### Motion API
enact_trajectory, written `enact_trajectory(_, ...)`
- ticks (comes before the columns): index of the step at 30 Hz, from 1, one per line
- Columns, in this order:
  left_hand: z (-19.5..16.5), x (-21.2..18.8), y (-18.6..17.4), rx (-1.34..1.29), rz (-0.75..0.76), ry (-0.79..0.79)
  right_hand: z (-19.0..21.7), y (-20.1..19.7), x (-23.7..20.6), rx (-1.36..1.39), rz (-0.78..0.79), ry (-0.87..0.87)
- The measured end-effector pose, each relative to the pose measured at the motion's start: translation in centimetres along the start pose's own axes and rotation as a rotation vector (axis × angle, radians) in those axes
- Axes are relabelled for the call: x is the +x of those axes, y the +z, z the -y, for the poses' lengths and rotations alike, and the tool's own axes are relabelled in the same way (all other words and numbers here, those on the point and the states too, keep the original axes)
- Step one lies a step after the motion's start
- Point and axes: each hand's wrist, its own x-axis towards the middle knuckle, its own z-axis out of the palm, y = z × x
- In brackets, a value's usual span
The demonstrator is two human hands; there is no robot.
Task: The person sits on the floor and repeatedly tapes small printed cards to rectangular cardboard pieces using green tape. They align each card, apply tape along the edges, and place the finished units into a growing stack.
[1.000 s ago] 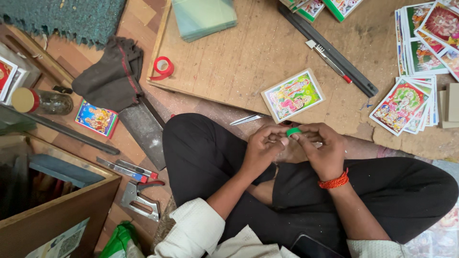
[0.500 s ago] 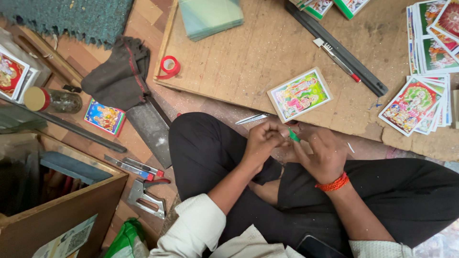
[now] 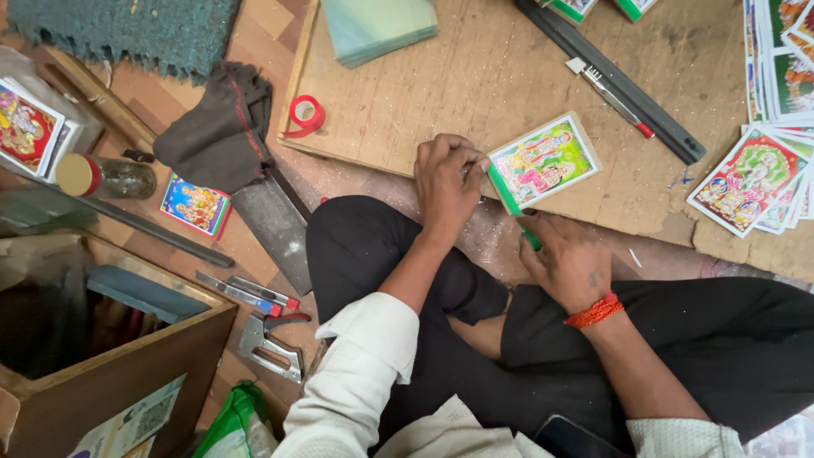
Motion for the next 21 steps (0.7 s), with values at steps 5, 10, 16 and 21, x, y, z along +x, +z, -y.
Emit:
enact_trajectory(5,0.43,-0.08,0.18,0.004,0.006,0.015,-0.08,0.16,0.06,-0.024,0.011,-0.007)
enact_trajectory(10,0.34,-0.07,0.29,0.01,-0.01,0.039,0.02,0.12,0.17,-0.015,0.025,0.001)
enact_trajectory(16,0.29,-0.01,0.41,0.022,-0.015,0.028,0.39,-0.02,0.32,0.004,0.027,0.02)
enact_trajectory(21,0.31,-0.02,0.54,0.036,-0.015,0.026,0.36,0.01,0.44,0.039,0.002,-0.017)
